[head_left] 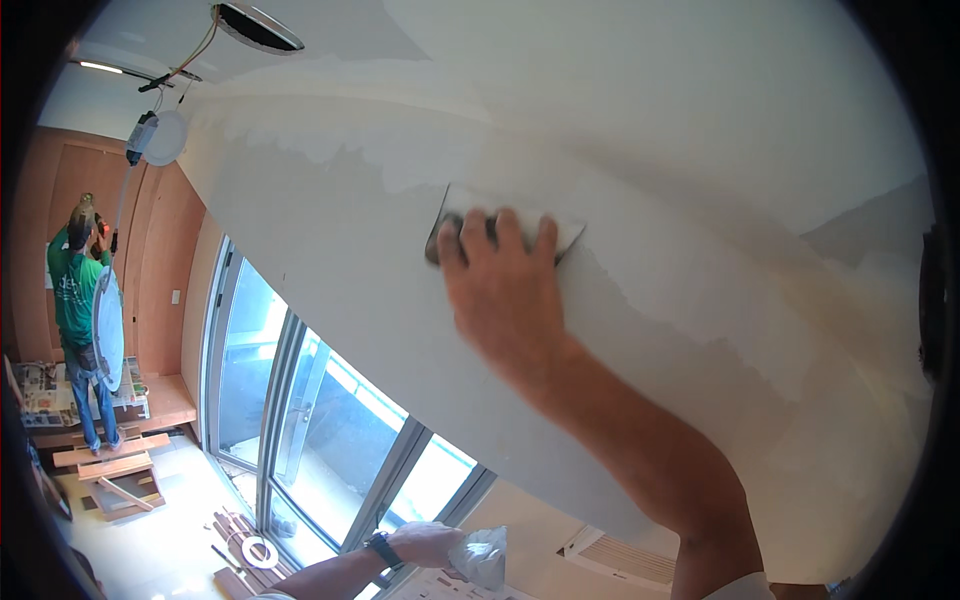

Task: The person applies plaster to the upper section of a wall and ceiling corner using a metal spatula and a flat tray, smoothing the surface with repeated strokes. They also use their bare hand to check the smoothness of the finished surface.

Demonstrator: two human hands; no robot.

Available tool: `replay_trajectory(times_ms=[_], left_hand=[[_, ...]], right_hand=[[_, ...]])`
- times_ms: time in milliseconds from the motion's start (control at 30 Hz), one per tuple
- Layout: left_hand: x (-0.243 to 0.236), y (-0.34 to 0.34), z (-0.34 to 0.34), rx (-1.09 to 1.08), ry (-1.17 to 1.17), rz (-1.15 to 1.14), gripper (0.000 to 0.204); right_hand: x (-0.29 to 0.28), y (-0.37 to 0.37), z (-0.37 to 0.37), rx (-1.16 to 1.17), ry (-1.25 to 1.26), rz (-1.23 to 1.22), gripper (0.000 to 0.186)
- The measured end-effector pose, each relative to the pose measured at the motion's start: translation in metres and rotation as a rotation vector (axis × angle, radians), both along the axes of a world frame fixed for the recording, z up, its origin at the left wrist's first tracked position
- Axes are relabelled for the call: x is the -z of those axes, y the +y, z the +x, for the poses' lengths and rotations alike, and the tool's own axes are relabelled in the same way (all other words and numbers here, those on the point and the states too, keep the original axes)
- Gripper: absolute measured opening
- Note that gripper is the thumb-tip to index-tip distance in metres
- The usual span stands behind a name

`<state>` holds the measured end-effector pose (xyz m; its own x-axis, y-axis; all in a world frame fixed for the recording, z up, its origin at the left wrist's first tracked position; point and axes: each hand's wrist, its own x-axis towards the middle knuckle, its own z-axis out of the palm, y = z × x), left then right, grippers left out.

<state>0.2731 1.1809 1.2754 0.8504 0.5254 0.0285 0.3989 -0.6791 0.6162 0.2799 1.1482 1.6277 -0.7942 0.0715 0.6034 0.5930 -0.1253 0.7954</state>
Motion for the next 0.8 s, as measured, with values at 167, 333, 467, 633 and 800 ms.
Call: replay_trajectory(times_ms=[167, 333, 467, 633, 800], left_hand=[[0.03, 0.008, -0.015, -0.059, 0.002, 0.019, 0.049], [0.035, 0.004, -0.018, -0.049, 0.08, -0.07, 0.057], [0.039, 0.002, -0.017, -0.053, 0.024, -0.078, 0.059], [0.034, 0.002, -0.021, -0.067, 0.052, -0.105, 0.06], [0.036, 0.003, -0.02, -0.057, 0.033, -0.106, 0.06]], right_hand=[[0.017, -0.024, 0.006, -0.01, -0.004, 0.026, 0.041], [-0.03, -0.011, 0.01, -0.013, -0.006, 0.016, 0.042], [-0.047, 0.003, 0.009, -0.012, -0.006, 0.011, 0.042], [-0.051, 0.012, 0.01, -0.006, 0.001, 0.01, 0.042], [-0.05, 0.009, 0.011, 0.003, 0.007, 0.014, 0.043]])
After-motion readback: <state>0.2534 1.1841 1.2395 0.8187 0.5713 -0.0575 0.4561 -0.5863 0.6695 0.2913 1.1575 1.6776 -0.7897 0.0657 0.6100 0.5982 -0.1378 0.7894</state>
